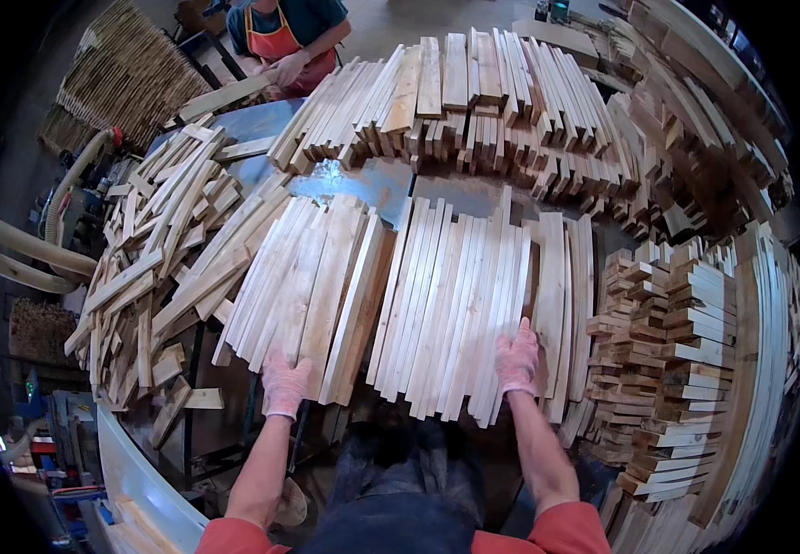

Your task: The person repeatedly picks up stacks of light-colored wooden planks from a table and places them onto a conveyor belt. The person wears pink gloves and moves between the table and the conveyor, handling the wood stacks with both hands.

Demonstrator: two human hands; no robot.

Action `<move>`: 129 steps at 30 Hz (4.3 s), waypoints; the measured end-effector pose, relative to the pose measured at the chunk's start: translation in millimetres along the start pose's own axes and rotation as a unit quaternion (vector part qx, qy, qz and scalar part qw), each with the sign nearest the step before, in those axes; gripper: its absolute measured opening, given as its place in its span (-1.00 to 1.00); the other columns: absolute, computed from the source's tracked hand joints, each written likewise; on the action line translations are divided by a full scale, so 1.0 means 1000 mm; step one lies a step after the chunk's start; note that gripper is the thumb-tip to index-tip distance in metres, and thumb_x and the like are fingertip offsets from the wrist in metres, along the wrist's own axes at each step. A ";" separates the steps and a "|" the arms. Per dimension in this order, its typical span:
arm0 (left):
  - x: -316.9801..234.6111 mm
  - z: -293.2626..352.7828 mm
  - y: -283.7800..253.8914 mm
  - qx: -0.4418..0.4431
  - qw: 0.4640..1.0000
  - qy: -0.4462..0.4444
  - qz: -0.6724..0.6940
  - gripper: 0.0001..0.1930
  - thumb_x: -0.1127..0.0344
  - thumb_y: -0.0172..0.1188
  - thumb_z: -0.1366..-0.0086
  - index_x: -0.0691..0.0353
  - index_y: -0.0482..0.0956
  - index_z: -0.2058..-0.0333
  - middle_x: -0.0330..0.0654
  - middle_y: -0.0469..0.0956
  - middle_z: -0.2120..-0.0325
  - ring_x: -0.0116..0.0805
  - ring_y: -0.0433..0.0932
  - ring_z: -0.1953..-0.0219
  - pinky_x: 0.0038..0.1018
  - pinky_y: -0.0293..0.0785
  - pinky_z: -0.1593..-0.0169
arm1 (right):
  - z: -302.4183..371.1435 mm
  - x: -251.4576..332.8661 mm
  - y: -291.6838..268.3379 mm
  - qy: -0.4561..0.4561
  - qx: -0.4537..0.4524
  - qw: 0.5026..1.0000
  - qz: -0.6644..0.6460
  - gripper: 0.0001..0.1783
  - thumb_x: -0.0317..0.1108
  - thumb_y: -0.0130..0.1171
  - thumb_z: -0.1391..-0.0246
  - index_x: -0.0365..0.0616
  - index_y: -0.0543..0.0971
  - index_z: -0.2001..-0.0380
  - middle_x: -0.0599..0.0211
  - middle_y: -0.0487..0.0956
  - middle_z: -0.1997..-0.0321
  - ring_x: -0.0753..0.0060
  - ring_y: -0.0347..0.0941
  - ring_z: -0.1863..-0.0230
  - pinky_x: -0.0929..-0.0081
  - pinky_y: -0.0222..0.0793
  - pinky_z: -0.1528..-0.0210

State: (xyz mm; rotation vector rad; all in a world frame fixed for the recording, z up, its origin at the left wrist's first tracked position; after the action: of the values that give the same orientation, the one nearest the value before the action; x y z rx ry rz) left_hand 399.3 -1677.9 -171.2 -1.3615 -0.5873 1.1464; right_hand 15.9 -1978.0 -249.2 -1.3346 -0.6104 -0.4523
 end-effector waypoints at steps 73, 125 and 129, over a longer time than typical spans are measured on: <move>-0.002 -0.106 -0.014 0.267 0.917 0.031 0.296 -0.32 0.22 0.59 -0.06 0.41 0.51 -0.10 0.14 0.67 0.04 -0.02 0.69 0.02 -0.18 0.63 -0.05 | 0.164 0.238 0.222 0.051 0.262 0.962 -0.059 0.07 0.20 0.19 -0.26 -0.39 0.12 -0.54 -0.34 0.42 -0.38 -0.22 0.43 -0.39 0.02 0.35 -0.43; 0.192 0.408 -0.163 -0.190 0.779 -0.001 0.597 0.26 0.19 0.52 -0.09 0.10 -0.17 -0.63 0.03 0.22 -0.47 -0.16 0.27 -0.45 -0.32 0.19 -0.50 | 0.514 0.365 0.055 -0.122 0.743 0.551 -0.359 -0.28 -0.37 0.39 -0.07 -0.20 0.42 -0.31 0.24 0.59 -0.03 0.34 0.57 0.01 0.33 0.60 -0.04; 0.253 0.471 -0.189 -0.197 0.866 -0.123 0.442 0.17 -0.02 0.49 -0.26 0.38 -0.10 -0.58 0.20 0.19 -0.49 0.02 0.25 -0.51 -0.24 0.22 -0.51 | 0.592 0.362 0.100 -0.072 0.797 0.508 -0.317 -0.38 -0.42 0.34 -0.16 -0.17 0.45 -0.29 0.26 0.63 0.02 0.31 0.61 0.09 0.29 0.62 -0.03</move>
State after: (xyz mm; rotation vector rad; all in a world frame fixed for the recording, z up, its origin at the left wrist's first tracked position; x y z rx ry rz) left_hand 138.7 -1213.4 24.6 -1.9393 -0.3733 2.0456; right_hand 266.2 -1363.7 -20.5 0.7392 -1.1900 -0.1487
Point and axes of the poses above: each hand's wrist, its own z-axis away from the middle knuckle, its own y-axis out of the palm, x = y × z, the point moved 1 cm from there along -z, towards the middle knuckle
